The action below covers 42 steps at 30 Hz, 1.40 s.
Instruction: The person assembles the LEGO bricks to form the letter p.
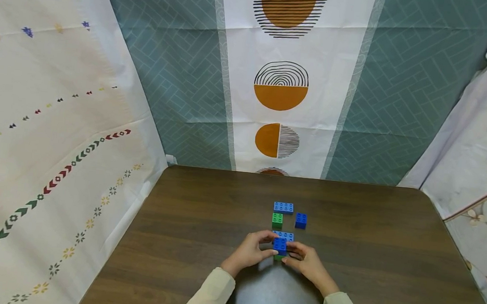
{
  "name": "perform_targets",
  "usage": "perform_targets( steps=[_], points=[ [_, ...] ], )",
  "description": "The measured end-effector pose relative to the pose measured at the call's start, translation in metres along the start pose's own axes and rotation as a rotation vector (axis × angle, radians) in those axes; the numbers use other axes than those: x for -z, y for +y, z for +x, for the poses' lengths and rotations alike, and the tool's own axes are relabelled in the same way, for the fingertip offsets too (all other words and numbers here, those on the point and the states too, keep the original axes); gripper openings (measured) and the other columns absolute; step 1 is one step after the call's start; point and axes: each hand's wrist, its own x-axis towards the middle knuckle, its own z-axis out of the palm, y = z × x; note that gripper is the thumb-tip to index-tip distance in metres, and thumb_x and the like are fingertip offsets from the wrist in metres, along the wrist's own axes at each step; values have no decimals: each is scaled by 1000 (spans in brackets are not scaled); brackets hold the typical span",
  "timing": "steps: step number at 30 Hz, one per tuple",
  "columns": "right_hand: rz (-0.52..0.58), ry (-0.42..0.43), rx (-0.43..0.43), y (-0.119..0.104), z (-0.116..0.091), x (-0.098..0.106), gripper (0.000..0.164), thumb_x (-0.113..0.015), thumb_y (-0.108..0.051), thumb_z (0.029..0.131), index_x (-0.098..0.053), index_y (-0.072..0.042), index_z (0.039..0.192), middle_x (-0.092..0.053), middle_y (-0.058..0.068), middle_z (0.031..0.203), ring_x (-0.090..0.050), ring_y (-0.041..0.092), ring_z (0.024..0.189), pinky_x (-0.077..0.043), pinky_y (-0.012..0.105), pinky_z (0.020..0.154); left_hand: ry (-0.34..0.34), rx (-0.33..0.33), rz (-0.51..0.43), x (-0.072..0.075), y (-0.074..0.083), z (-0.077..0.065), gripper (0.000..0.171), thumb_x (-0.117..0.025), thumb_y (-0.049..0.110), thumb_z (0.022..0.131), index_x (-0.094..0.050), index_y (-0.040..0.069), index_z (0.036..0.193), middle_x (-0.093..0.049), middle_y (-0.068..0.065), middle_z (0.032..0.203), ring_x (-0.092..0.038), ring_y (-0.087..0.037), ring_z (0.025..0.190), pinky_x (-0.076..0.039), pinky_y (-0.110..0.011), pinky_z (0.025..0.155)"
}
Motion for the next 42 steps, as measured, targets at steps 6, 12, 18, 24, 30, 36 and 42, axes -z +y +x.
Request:
perform_targets(
  steps=[6,12,18,24,30,36,42],
  points=[
    [0,-2,-12,39,15,0,44,-76,-15,84,-60,2,121,-59,20,124,-58,35,114,-51,37,94,-23,18,19,1,5,1,31,-72,8,86,-64,8,116,-66,-5,114,-61,-19,110,-49,-28,96],
    [-7,-8,0,39,14,0,44,-75,-15,85,-59,4,122,-59,21,124,-58,35,114,-51,38,94,-27,5,26,2,3,2,31,-73,8,86,-64,7,116,-66,-6,114,-61,-20,110,-49,-28,96],
    [11,-7,8,37,12,0,44,-74,-12,85,-58,6,122,-57,23,125,-57,37,114,-50,41,94,-22,-9,29,2,5,2,31,-74,6,85,-64,6,115,-66,-8,113,-62,-23,109,-50,-30,95],
    [6,0,-16,36,13,0,46,-76,-13,84,-59,6,122,-58,24,125,-59,37,112,-52,37,91,-48,39,87,3,10,3,33,-73,8,86,-64,7,118,-64,-7,118,-61,-23,112,-50,-34,96],
    [-13,-2,-12,37,13,0,48,-76,-15,84,-58,7,123,-57,26,126,-59,37,112,-53,36,91,-33,61,55,1,10,1,32,-72,8,87,-63,7,118,-65,-6,117,-61,-22,111,-51,-32,94],
    [-13,-4,10,37,13,0,48,-76,-13,84,-57,9,122,-57,27,125,-59,38,112,-53,35,91,16,82,-19,-4,5,-2,33,-72,9,86,-64,8,118,-66,-6,115,-64,-19,107,-52,-25,89],
    [-7,5,2,36,14,1,46,-76,-12,84,-58,8,121,-58,26,124,-59,37,112,-52,36,91,57,107,-118,-9,1,-2,35,-73,6,85,-63,5,118,-66,-9,114,-65,-22,106,-54,-27,87]
  ],
)
